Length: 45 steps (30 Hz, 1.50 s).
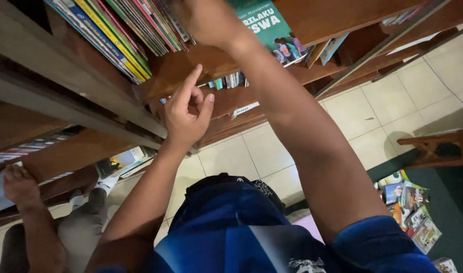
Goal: Sorting and examining various books by picking them up from shelves and a pile on the floor.
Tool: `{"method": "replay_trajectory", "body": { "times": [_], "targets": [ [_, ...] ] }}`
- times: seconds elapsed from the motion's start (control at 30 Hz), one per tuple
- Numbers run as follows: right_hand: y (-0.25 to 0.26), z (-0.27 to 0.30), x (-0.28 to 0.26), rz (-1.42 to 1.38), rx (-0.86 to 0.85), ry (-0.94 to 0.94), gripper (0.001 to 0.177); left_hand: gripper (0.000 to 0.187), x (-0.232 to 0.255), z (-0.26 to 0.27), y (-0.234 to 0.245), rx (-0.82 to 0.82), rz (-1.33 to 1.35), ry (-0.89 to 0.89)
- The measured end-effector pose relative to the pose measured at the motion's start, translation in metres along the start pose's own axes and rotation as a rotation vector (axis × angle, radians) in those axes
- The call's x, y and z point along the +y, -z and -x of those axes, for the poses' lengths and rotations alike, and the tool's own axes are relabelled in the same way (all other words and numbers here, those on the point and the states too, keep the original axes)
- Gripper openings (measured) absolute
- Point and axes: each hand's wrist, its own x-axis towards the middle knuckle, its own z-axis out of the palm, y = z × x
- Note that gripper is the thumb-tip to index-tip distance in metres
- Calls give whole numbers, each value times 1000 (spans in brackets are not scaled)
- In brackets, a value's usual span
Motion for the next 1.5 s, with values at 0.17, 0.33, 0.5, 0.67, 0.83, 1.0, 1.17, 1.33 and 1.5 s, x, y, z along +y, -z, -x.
{"method": "replay_trajectory", "body": {
  "times": [0.17, 0.33, 0.5, 0.67, 0.83, 1.0, 1.17, 1.33, 1.5],
  "targets": [
    [-15, 10, -11, -353, -92, -83, 11, 56, -1, 9, 2, -9, 20, 2],
    [-29, 39, -6, -197, -115, -212, 34, 54, 0, 14, -2, 5, 40, 41],
    [-43, 58, -3, -237, -274, -291, 68, 55, -4, 20, -17, -15, 90, 80],
    [-30, 67, -11, -204, -311, -290, 82, 56, -6, 21, -26, -58, 89, 52],
    [41, 80, -59, -220, -206, -243, 84, 44, -15, 24, -38, -62, 143, 18],
    [108, 131, -88, -174, -122, -295, 70, 44, -20, 26, -55, -250, 220, 64],
    [153, 207, -97, 40, -75, -561, 68, 46, -37, 49, -107, -485, 278, -75],
    [194, 281, -125, 164, 102, -922, 60, 56, -16, 60, -166, -836, 391, -38],
    [236, 388, -151, 373, 154, -1151, 61, 64, -5, 84, -238, -969, 557, -74]
  ]
}}
